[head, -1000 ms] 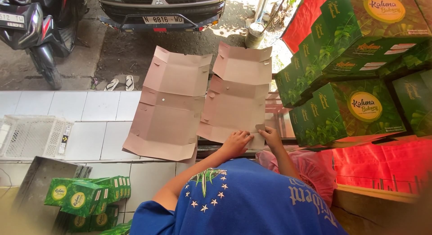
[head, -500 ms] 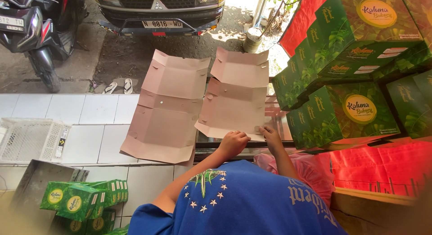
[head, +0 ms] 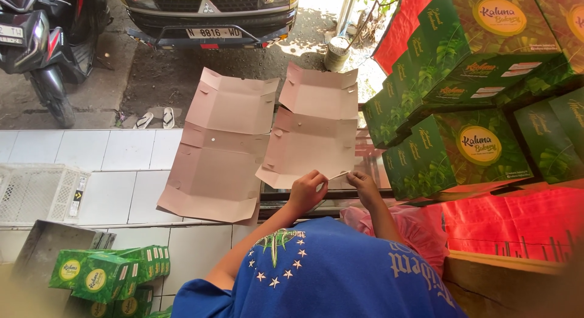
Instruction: Assembling cardboard bakery boxes into their 3D form.
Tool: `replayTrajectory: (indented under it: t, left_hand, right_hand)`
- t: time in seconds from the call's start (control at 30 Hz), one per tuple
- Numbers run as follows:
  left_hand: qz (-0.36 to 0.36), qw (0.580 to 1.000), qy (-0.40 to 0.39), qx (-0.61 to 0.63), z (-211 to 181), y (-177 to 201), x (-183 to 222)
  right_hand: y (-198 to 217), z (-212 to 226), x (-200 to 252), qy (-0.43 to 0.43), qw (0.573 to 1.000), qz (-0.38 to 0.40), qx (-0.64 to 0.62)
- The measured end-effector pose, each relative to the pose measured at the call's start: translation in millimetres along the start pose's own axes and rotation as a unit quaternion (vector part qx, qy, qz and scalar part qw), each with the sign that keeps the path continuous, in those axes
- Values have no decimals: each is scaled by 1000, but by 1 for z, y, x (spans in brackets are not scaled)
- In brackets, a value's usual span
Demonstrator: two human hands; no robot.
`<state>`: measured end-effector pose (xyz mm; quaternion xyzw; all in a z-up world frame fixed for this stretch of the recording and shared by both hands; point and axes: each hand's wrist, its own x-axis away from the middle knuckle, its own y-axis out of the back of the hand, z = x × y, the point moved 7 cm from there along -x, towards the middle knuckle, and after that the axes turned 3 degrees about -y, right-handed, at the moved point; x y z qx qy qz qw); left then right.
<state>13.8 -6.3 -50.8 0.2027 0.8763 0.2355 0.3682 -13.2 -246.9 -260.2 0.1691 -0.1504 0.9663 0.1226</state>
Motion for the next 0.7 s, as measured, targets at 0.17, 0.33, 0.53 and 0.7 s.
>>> replayTrajectory:
  t: [0.17,0.33,0.53,0.7]
  left_hand:
    - [21,999,24,-3,5,-6,3]
    - [58,998,14,-14,5,-17,3]
    - [72,997,34,-14,14,-28,7]
    - [64,996,62,-6,14,-21,4]
  right_hand:
    - [-2,0,5,17,1000,4,16]
    - [-12,17,16,21,998,-13,54]
    - [-33,42,31,14,998,-20,57]
    - [-14,18,14,35,997,-7,69]
